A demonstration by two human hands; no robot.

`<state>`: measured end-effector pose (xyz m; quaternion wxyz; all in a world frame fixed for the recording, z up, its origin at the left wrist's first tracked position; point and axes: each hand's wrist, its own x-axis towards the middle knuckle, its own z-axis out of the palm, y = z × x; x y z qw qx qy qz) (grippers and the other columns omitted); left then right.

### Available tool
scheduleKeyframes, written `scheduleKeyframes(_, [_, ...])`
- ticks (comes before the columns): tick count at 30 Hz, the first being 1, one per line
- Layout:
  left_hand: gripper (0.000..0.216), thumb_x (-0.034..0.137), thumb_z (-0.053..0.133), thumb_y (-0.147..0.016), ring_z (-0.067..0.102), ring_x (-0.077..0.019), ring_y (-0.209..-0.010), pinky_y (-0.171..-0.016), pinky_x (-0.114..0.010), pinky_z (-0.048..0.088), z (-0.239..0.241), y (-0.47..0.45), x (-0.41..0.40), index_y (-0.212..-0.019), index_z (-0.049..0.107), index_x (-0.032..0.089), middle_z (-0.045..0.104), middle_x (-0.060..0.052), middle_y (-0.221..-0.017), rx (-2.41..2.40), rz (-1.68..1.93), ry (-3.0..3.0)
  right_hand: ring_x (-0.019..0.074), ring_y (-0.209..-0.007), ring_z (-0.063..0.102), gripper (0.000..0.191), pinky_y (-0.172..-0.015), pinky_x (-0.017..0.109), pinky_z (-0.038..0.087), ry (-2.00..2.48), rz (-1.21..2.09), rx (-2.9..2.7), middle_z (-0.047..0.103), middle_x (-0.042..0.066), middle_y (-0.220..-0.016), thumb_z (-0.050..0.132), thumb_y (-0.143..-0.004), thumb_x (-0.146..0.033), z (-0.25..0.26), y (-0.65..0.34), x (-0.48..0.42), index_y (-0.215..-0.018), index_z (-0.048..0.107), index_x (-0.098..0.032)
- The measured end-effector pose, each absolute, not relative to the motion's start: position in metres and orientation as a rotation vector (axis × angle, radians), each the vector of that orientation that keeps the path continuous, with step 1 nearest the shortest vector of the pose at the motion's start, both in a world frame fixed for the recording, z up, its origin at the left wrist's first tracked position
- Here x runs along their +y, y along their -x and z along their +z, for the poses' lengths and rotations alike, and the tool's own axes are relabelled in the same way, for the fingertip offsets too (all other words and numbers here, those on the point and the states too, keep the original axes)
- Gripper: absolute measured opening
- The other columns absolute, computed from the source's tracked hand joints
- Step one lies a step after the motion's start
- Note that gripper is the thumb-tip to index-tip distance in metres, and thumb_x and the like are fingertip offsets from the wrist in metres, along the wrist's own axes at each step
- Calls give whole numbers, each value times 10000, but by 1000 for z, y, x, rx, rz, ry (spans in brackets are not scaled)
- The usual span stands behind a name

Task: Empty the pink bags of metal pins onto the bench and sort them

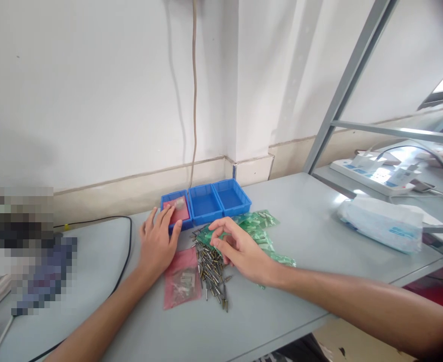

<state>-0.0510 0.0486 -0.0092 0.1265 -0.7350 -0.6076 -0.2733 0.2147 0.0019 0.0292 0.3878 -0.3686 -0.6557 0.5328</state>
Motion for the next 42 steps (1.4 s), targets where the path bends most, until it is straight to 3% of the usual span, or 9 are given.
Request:
scheduleKeyframes(9, [568, 533, 431, -1108, 489, -396, -1483, -1168, -580, 384, -9, 56, 50, -1532, 564, 179, 613, -129, -1562, -1597, -689, 2123, 118, -697, 554, 207, -679, 282, 491, 903, 1016, -1934, 649, 8, -1055, 554, -1081, -257, 28, -216, -1, -1286, 580, -252])
scheduleKeyframes(15, [625, 535, 456, -1096, 563, -382, -1416, -1115, -542, 471, -10, 57, 51, -1576, 492, 137, 575, -168, -1587, -1574, -649, 2163, 208, -1008, 608, 201, -942, 355, 488, 393, 437, -2537, 709, 79, -1074, 538, -1112, -285, 25, -217, -1, -1107, 709, -179])
scheduleKeyframes(19, [633, 522, 437, -1105, 617, -367, -1362, -1088, -527, 501, -10, 58, 50, -1600, 446, 127, 549, -179, -1607, -1570, -615, 2190, 225, -1070, 555, 205, -940, 371, 452, 308, 164, -2735, 711, 81, -1202, 574, -1103, -340, 19, -217, -4, -1132, 710, -190])
scheduleKeyframes(27, [634, 509, 435, -1105, 644, -368, -1330, -1051, -505, 513, -9, 56, 48, -1623, 401, 145, 535, -194, -1611, -1586, -566, 2169, 236, -1066, 546, 220, -917, 398, 448, 373, 59, -2775, 708, 83, -1194, 592, -1094, -368, 22, -219, 0, -1135, 711, -187])
scheduleKeyframes(34, [618, 497, 442, -1102, 651, -375, -1310, -1020, -501, 514, -7, 55, 46, -1609, 405, 144, 516, -195, -1622, -1619, -518, 2167, 263, -1148, 548, 275, -952, 431, 454, 311, 104, -2774, 665, 100, -1402, 600, -1083, -429, 23, -220, -3, -1219, 719, -222])
scheduleKeyframes(42, [624, 488, 440, -1100, 644, -391, -1308, -1050, -532, 483, -7, 55, 46, -1611, 409, 132, 512, -208, -1621, -1627, -520, 2176, 267, -1146, 543, 444, -853, 413, 453, 257, -4, -2815, 566, 86, -1607, 545, -1099, -518, 24, -220, -5, -1375, 679, -196])
